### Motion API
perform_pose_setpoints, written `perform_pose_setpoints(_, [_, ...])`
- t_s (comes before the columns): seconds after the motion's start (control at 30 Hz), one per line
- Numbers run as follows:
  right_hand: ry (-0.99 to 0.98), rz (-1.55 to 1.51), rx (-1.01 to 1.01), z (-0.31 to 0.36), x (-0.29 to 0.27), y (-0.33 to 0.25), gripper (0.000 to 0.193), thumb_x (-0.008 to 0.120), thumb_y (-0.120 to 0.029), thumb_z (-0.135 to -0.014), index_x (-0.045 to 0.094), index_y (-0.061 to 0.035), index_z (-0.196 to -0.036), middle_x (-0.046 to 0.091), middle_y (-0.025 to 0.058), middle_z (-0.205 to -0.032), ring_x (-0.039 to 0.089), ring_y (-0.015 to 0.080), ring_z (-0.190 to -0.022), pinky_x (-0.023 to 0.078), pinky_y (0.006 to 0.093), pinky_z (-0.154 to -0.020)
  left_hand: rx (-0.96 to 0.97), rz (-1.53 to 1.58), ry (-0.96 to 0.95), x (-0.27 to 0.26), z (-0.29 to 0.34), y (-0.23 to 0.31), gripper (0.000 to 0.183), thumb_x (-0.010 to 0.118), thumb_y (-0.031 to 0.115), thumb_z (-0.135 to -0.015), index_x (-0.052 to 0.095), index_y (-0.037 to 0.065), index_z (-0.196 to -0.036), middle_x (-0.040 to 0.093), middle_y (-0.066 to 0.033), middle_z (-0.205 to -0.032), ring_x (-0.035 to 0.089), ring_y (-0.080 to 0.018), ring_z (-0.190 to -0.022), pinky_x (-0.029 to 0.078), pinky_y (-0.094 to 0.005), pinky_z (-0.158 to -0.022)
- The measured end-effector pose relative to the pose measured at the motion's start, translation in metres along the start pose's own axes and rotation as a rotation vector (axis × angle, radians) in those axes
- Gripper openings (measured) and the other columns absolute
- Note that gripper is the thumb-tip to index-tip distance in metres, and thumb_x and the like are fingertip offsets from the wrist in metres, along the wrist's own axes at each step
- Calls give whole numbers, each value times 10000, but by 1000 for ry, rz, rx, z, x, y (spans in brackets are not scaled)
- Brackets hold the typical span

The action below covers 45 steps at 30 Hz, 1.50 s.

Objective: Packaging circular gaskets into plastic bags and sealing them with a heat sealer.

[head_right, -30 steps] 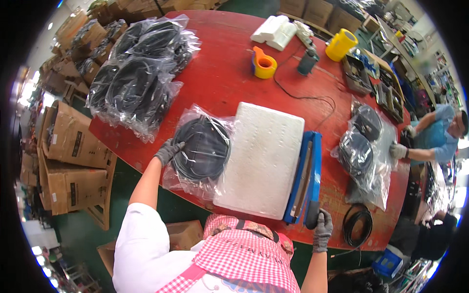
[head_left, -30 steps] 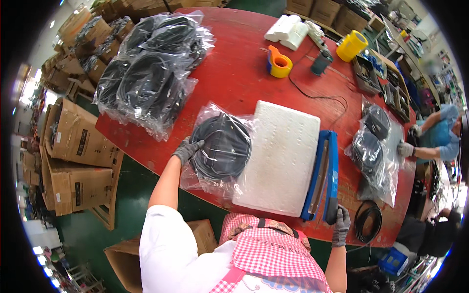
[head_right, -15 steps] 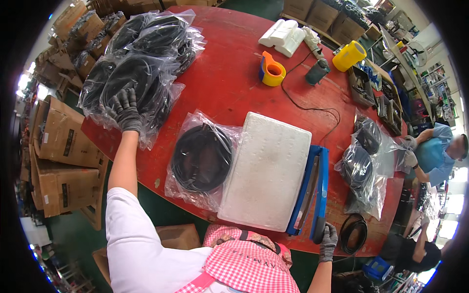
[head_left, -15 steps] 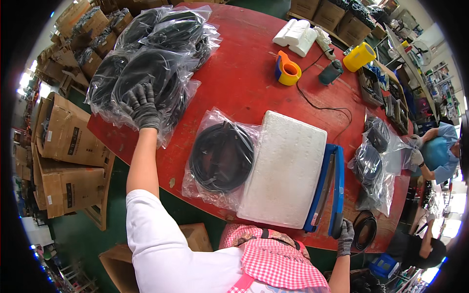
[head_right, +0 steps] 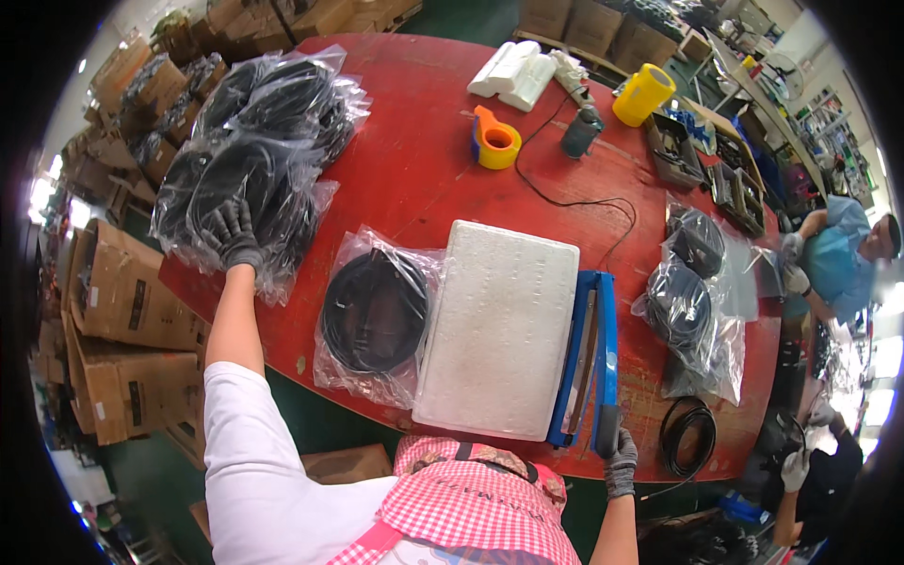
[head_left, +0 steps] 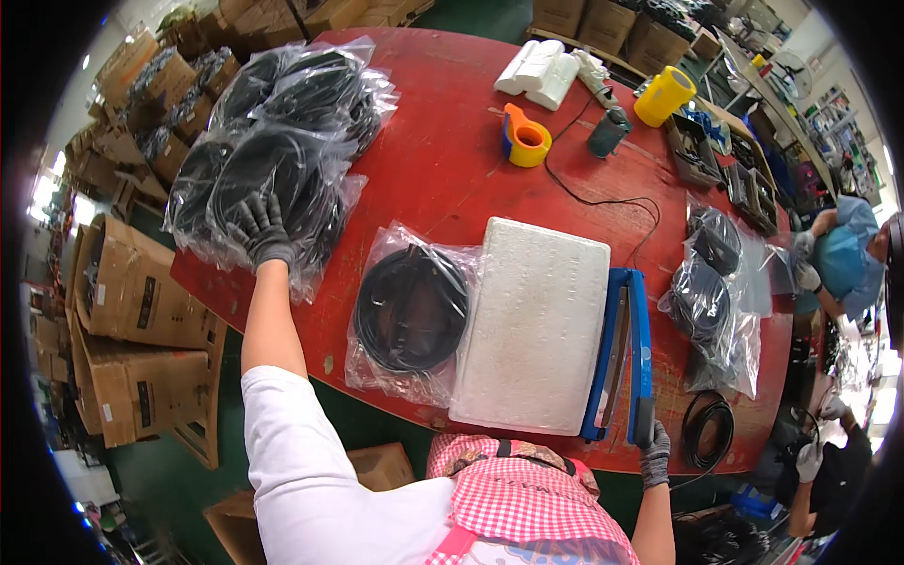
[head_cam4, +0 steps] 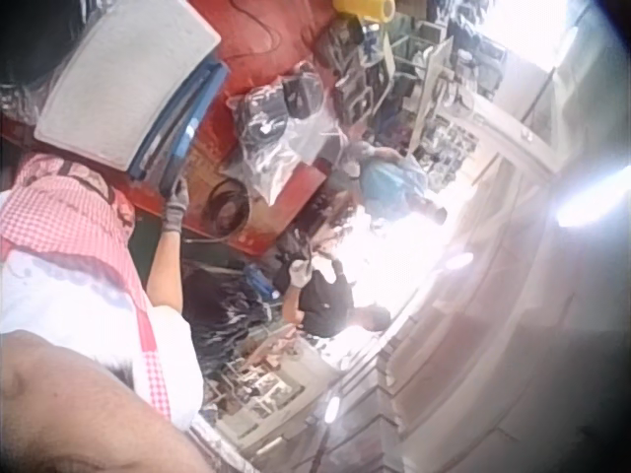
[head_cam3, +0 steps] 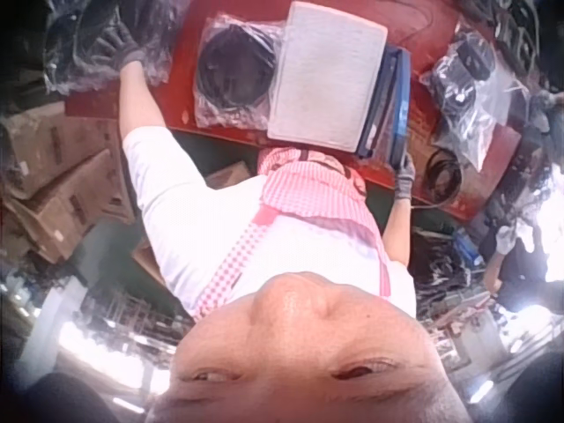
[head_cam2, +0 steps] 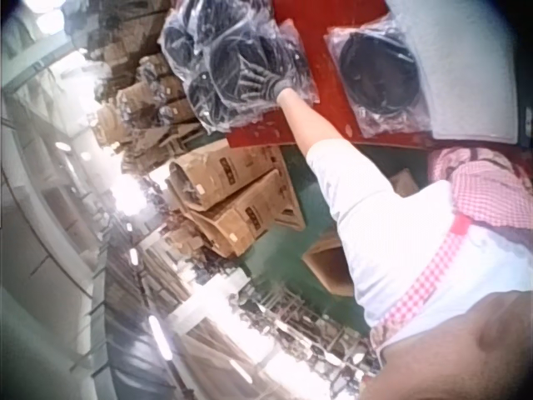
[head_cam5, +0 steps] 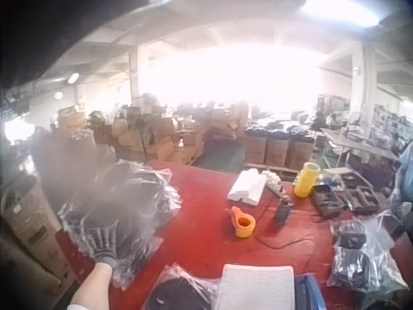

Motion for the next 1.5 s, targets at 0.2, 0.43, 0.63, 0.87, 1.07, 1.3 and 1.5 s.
perform_pose_setpoints(0.2, [56,354,-141,19,0,-12,221,521,-178,-836,564,-7,-970,598,67,-884,554,127,-829,446,266,-737,197,234,56,-29,-8,1,882,663,449,-629,226,159,-1338,147,-150,-1397,128,-338,-1282,151,-441,-1027])
perform_pose_setpoints(0.43, [176,63,59,-3,-50,43,203,530,-209,-834,574,-37,-932,606,79,-822,573,156,-742,465,279,-680,410,880,442,-38,75,84,438,609,221,-757,486,21,-1127,517,-153,-1108,492,-265,-1005,370,-334,-900])
perform_pose_setpoints(0.63, [428,-785,279,-113,-142,19,197,525,-246,-836,450,-130,-695,411,-9,-566,415,131,-484,387,299,-424,1049,516,292,-36,318,217,481,570,307,-737,491,48,-1135,495,-130,-1146,439,-287,-1088,301,-413,-962])
perform_pose_setpoints(0.87, [267,-654,210,-246,-172,-22,254,587,-331,-759,580,-93,-848,572,42,-714,547,170,-591,474,306,-509,1027,778,-255,-27,421,225,480,593,364,-707,533,73,-1085,514,-152,-1131,472,-313,-1055,356,-395,-922])
perform_pose_setpoints(1.07, [554,-35,318,-301,-222,22,477,426,-470,-843,615,-37,-915,614,104,-809,582,156,-646,448,298,-486,904,851,-319,-27,439,219,360,541,320,-772,560,81,-1039,574,-142,-1006,525,-301,-959,403,-399,-847])
perform_pose_setpoints(1.3, [353,-13,-701,-245,-105,-192,245,495,-205,-865,599,7,-929,560,43,-715,457,89,-592,385,229,-509,865,1107,-359,-55,446,232,337,536,334,-785,574,99,-1023,580,-149,-985,538,-307,-939,416,-387,-833])
perform_pose_setpoints(1.5, [387,-73,-1155,-96,-20,-294,207,525,-201,-858,609,-32,-772,546,3,-619,461,68,-555,374,212,-484,499,1909,-1358,-105,457,225,404,543,342,-832,532,13,-1068,590,-96,-949,572,-183,-897,455,-321,-805])
Point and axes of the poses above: each hand's wrist, its own z-axis away from the middle knuckle, its own x-axis out of the palm, y = z × x, the point moved 2 cm from there along -z, towards the middle knuckle
